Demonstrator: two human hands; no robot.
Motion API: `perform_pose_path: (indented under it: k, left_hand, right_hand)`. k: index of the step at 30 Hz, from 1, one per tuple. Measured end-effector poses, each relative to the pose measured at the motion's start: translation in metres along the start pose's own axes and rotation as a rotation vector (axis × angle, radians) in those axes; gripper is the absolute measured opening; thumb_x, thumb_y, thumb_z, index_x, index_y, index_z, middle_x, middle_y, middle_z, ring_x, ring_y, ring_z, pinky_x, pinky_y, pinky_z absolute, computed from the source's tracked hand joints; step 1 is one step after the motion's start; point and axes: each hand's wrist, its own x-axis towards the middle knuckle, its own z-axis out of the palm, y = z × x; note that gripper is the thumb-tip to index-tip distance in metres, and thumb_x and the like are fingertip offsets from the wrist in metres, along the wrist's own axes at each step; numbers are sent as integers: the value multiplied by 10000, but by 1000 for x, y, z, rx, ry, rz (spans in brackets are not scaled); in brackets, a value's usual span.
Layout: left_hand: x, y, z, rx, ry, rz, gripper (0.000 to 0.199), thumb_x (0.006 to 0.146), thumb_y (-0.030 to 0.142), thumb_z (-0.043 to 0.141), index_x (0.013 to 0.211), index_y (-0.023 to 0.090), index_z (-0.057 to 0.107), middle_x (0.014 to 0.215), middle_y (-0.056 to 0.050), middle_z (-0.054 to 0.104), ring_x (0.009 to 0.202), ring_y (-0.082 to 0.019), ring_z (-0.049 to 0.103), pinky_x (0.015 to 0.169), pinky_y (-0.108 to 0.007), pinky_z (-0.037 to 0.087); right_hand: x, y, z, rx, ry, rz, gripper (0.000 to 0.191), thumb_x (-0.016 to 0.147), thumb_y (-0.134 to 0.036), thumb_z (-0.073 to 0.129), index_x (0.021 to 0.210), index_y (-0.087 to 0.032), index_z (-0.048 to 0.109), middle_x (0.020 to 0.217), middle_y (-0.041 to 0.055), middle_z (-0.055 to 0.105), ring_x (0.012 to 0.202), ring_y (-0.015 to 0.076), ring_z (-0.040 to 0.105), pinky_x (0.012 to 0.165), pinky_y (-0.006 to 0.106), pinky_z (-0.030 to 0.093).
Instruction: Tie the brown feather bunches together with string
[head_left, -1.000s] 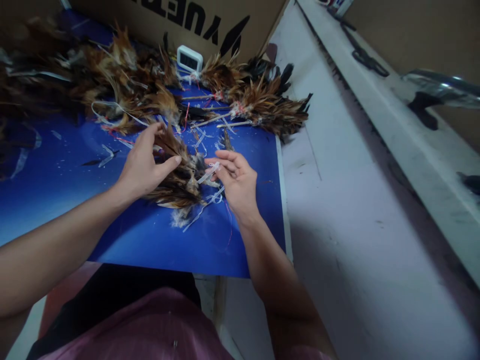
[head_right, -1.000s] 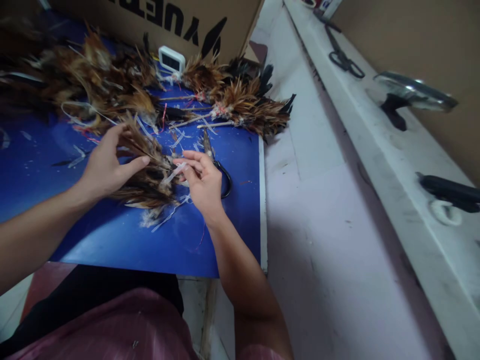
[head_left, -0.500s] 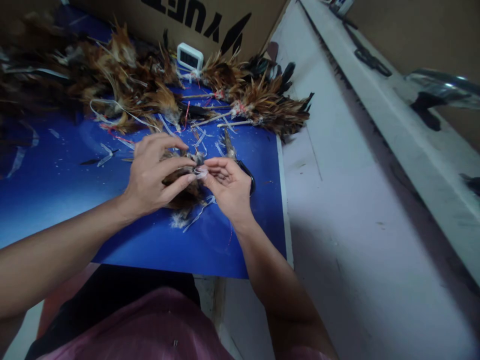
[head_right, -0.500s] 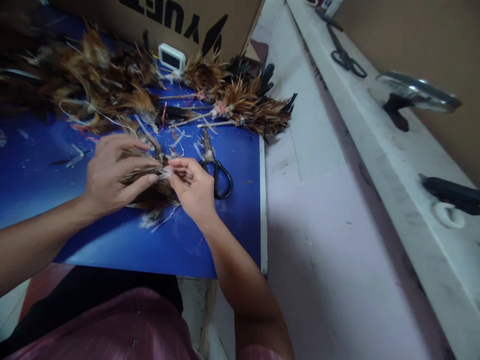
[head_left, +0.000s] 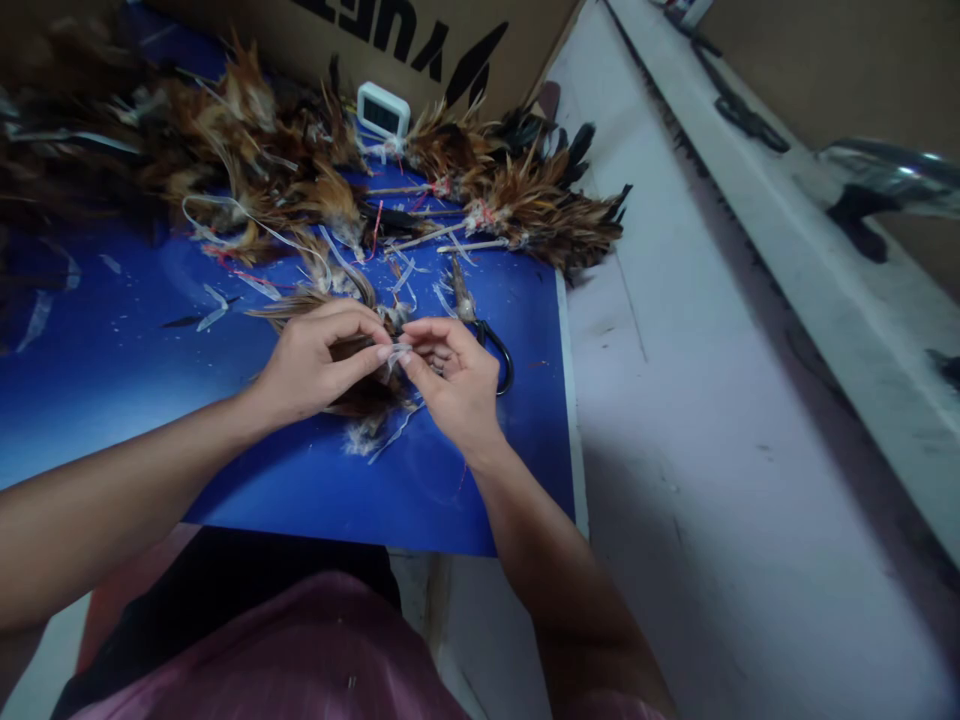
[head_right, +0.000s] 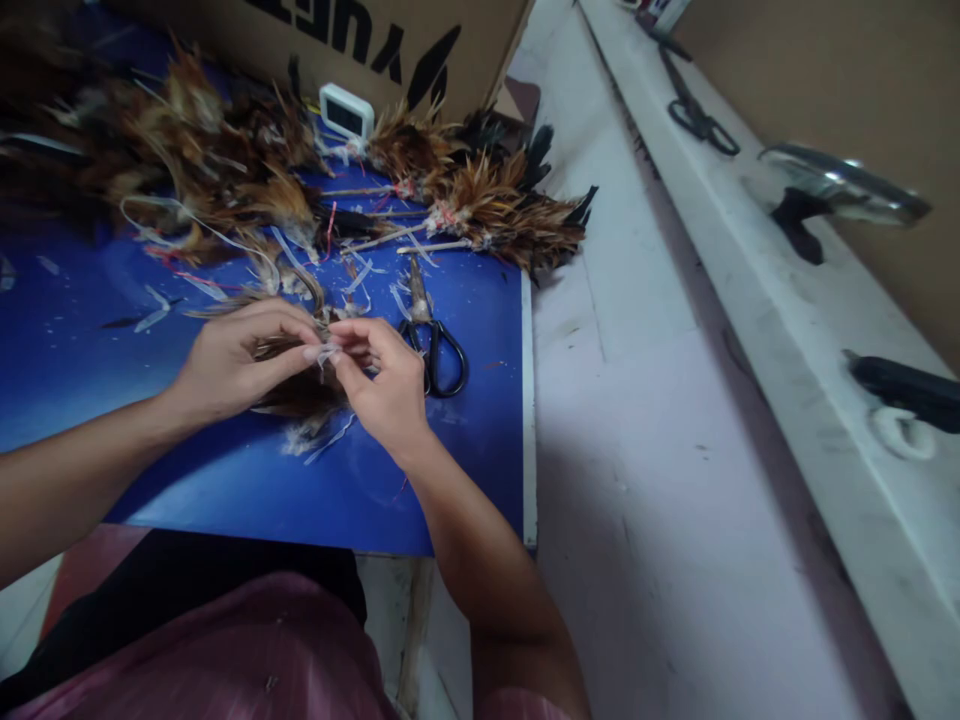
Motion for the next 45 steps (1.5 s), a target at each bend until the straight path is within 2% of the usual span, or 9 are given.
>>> perform_pose_path:
  k: [7,12,19,25,29,36,41,45]
  left_hand:
    - [0,1,3,-409,-20,-317,151,768,325,727,799,182,690,793,-19,678,724,-137,613,690,-267,485]
    - [1,4,8,-668,5,-437,196,690,318,793,747,173,675,701,-13,657,613,-113,576,618,-251,482]
    - [2,6,8,-730,22,-465,213,684,326,801,724,178,652,620,2,612,528,-97,533,500,-223,419]
    - [3,8,6,-833,7,-537,224,691,302,804,725,171,625,647,-11,648,508,-87,531,470,-209,411]
    - [3,9,6,-892,-53,-559,236,689,303,809,725,168,619,655,-19,650,492,-80,506,457,-209,404]
    - [2,9,5,-896,-123,-542,232,721,332,787,743,185,610,558,15,548,472,-91,500,432,-206,389]
    - [3,11,2,-886,-195,-547,235,733,365,776,795,185,637,531,17,533,443,-93,488,412,-203,392]
    - [4,9,-1,-848,-250,-546,247,725,359,782,878,179,710,564,4,558,456,-86,493,395,-182,378]
  right_hand:
    - [-1,-1,-1,-25,-4,-9,200,805,-131,603,966,-243,643,915,-10,651,817,113,635,753,273,540]
    - [-1,-4,0,-71,-39,18,181,789,-132,586,918,-240,653,891,-7,639,790,117,616,741,279,532]
    - [2,-8,0,-48,-21,105,56,746,-157,614,739,-211,625,767,-21,618,673,102,581,669,269,507]
    - [3,-9,-1,192,-80,258,77,691,-174,659,695,-202,587,675,-49,595,616,87,543,613,245,459]
    - [5,-8,-3,381,-154,358,94,651,-189,672,690,-203,589,676,-54,593,599,83,518,608,243,454]
    - [6,-7,-8,657,-324,493,98,642,-228,657,669,-202,566,665,-28,567,604,106,507,536,242,415]
    - [9,-8,-11,689,-299,516,181,644,-291,674,694,-206,522,717,-5,631,616,121,540,540,259,419]
    - [12,-9,-16,670,-230,470,186,691,-309,659,731,-214,504,633,-38,601,575,110,534,554,260,426]
